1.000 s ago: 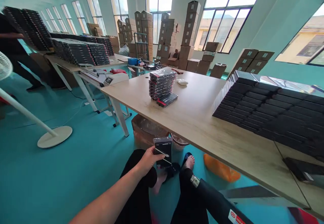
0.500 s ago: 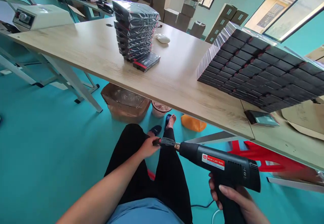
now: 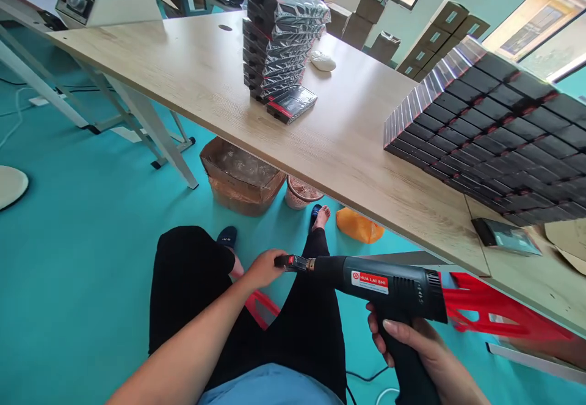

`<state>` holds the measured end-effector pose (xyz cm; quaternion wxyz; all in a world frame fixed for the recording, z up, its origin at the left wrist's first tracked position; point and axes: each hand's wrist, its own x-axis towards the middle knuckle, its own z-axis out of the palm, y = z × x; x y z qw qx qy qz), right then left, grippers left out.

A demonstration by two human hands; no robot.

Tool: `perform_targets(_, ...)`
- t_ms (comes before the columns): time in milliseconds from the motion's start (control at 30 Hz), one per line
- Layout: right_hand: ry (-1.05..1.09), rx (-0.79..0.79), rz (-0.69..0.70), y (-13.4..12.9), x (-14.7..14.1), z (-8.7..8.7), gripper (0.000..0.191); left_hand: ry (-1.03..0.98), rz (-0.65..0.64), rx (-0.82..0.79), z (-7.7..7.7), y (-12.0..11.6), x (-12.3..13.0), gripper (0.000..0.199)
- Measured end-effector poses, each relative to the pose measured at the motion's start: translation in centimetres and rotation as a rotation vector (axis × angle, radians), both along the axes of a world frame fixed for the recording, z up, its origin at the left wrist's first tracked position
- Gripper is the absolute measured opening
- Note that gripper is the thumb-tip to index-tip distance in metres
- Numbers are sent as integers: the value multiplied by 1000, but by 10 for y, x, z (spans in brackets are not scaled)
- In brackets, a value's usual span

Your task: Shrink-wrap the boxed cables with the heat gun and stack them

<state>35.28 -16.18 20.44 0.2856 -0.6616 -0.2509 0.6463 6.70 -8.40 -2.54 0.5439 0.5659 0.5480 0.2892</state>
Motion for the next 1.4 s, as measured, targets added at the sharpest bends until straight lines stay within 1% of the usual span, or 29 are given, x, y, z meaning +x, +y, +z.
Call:
perform_targets(100,43,4,103,14,-11,-7,44,67,53,14,-7,-12,-13,18)
perform_targets(200,35,38,165,24,-17,-10,45,44,83,-62,-13,-16,-23,18)
perform_targets(267,11,58,157,25,-15,-9,46,-40,78,-134,-17,-10,-25,21)
perform_targets(400,-27,48,60,14,-3,0,41,-210,38,-206,-27,12,-18,30)
perform_targets(467,-31,34,18,8,1,2,39,-179,9,-206,-33,18,-15,29)
perform_targets(567,-16,11,26,5,-2,-4,42,-36,-38,-159,-37,18,-15,26)
perform_targets(633,5,7,65,8,-11,-12,43,12,-40,-113,-36,15,-17,25)
perform_targets(700,38,16,106,14,-21,-19,44,32,-10,-83,-34,12,-19,24)
perform_targets(833,82,44,152,25,-34,-26,43,69,16,-115,-31,8,-24,20)
perform_targets(933,73,43,147,29,-29,-27,43,-46,38,-178,-30,5,-28,20)
perform_targets(1033,34,32,101,28,-18,-24,42,-244,80,-313,-30,5,-32,33)
perform_targets(1100,17,25,71,26,-13,-21,41,-328,83,-385,-29,7,-33,41)
perform_targets(1200,40,8,59,22,-12,-20,42,-419,109,-427,-27,9,-33,48)
perform_targets(1300,80,21,44,20,-15,-21,41,-471,125,-476,-22,9,-32,54)
perform_targets(1400,125,26,-44,18,-12,-24,37,-522,157,-500,-14,9,-31,52)
